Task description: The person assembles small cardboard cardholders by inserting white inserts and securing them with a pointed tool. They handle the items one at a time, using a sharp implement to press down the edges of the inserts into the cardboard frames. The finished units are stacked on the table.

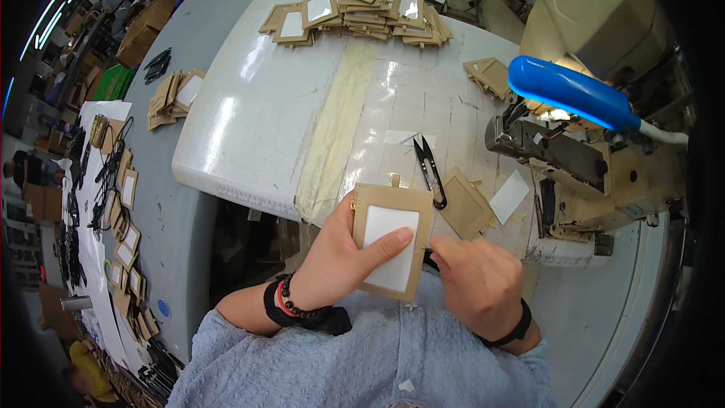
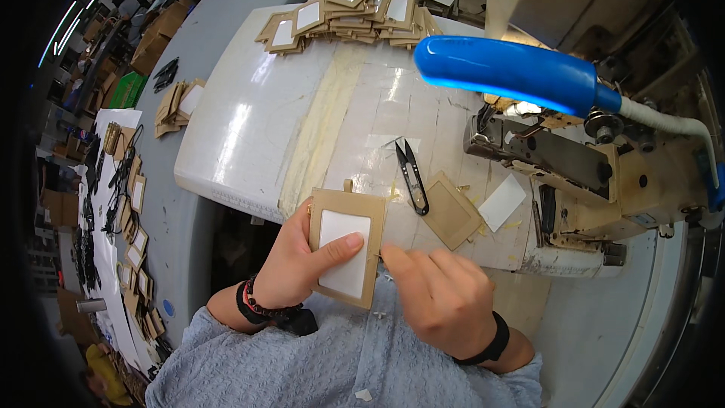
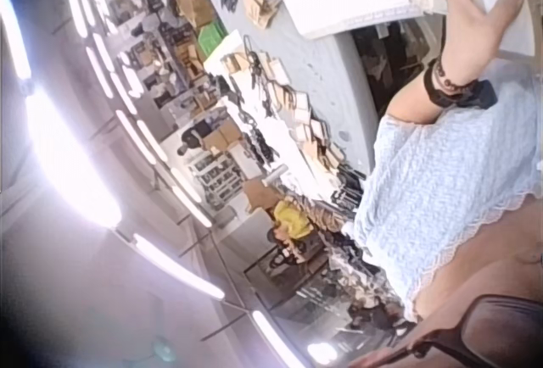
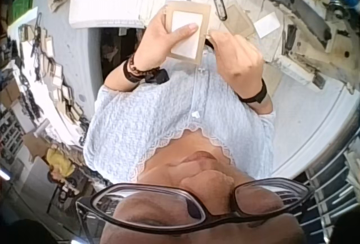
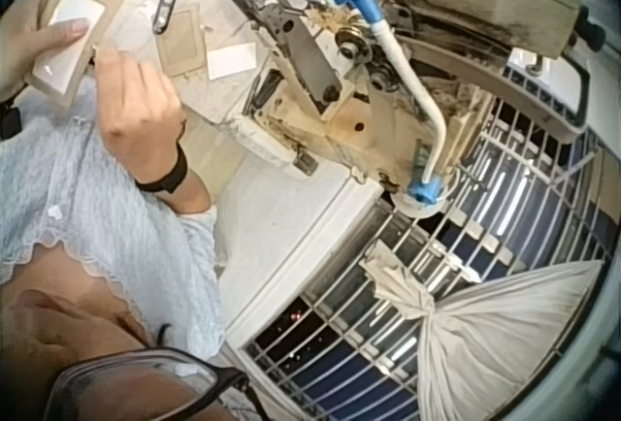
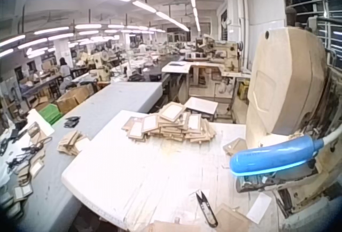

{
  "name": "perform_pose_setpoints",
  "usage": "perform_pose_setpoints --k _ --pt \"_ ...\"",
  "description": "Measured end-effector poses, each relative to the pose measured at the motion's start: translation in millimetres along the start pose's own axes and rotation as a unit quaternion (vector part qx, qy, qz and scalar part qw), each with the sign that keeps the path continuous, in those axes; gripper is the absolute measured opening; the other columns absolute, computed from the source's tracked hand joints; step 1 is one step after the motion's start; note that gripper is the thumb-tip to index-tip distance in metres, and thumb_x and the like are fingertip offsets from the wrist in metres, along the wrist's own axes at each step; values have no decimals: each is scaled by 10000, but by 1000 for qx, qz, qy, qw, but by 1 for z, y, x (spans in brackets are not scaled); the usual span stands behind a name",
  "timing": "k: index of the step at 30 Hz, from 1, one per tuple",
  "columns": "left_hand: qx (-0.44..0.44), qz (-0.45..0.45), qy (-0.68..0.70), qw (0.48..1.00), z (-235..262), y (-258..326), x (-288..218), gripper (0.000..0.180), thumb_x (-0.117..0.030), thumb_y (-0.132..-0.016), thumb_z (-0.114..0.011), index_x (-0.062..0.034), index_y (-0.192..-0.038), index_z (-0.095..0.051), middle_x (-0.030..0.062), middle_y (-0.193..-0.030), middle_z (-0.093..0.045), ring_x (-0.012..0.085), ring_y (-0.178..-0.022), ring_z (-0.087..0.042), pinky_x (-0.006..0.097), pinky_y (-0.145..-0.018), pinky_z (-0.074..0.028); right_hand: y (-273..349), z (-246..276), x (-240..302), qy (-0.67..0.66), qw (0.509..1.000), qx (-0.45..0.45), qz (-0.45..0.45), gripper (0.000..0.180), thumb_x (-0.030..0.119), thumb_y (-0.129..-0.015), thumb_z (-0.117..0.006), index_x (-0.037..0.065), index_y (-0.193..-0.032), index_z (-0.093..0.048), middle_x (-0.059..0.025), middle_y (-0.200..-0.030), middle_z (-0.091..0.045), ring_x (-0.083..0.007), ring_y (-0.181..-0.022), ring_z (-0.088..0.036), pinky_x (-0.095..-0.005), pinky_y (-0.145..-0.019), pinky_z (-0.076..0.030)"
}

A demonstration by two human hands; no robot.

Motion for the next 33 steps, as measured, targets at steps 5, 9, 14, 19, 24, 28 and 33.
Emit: perform_pose_setpoints --k 5,9,14,19,24,28,33 --pt "-3 2 17 1000 1 1 1 499 -205 -862 -703 20 -1224 -444 105 -1098 -593 135 -993 -579 284 -833 -491 -2 -1 3 -5 1000 7 15 327 50 -665 -612 11 -990 -633 -50 -766 -625 -156 -573 -538 -275 -472 -407" --pt "-11 -8 2 1000 2 3 0 489 -193 -863 -703 21 -1219 -446 104 -1096 -593 131 -993 -576 285 -832 -491 -3 -1 5 0 1000 6 14 328 51 -662 -613 4 -986 -629 -53 -781 -636 -153 -574 -537 -274 -473 -405" --pt "-14 -19 -22 999 1 4 -7 476 -174 -862 -702 18 -1216 -449 99 -1086 -597 129 -981 -580 285 -827 -494 -3 -2 5 4 1000 4 13 329 45 -655 -615 1 -980 -627 -51 -784 -638 -151 -574 -536 -270 -473 -404" --pt "-12 -23 -16 1000 0 4 -8 461 -160 -866 -695 15 -1216 -450 99 -1084 -596 125 -978 -579 283 -822 -495 -4 -2 6 8 1000 14 9 340 46 -642 -616 3 -979 -627 -51 -798 -645 -149 -580 -540 -270 -475 -408" --pt "-16 -27 -30 999 0 4 -9 460 -156 -869 -691 16 -1216 -444 99 -1083 -591 123 -978 -573 281 -818 -493 -4 -3 6 12 1000 19 9 354 48 -630 -615 4 -981 -632 -51 -822 -657 -147 -589 -546 -267 -481 -416" --pt "-21 -36 -29 999 0 6 -9 463 -153 -869 -691 18 -1216 -437 101 -1085 -588 123 -982 -570 280 -818 -492 -4 -4 6 12 1000 26 12 356 51 -627 -618 5 -980 -638 -49 -835 -662 -143 -593 -548 -267 -484 -419" --pt "-19 -43 -34 998 -1 6 -9 468 -149 -869 -689 20 -1220 -428 101 -1086 -587 124 -983 -570 279 -819 -492 -6 -3 4 -1 1000 21 4 297 34 -646 -636 20 -942 -640 -43 -797 -657 -146 -564 -545 -267 -466 -413"
Point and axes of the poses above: each hand's wrist, its own y-axis away from the middle knuckle, its own z-axis out of the back of the hand, x = y × z, the point moved 9 cm from there along -y, towards the middle knuckle
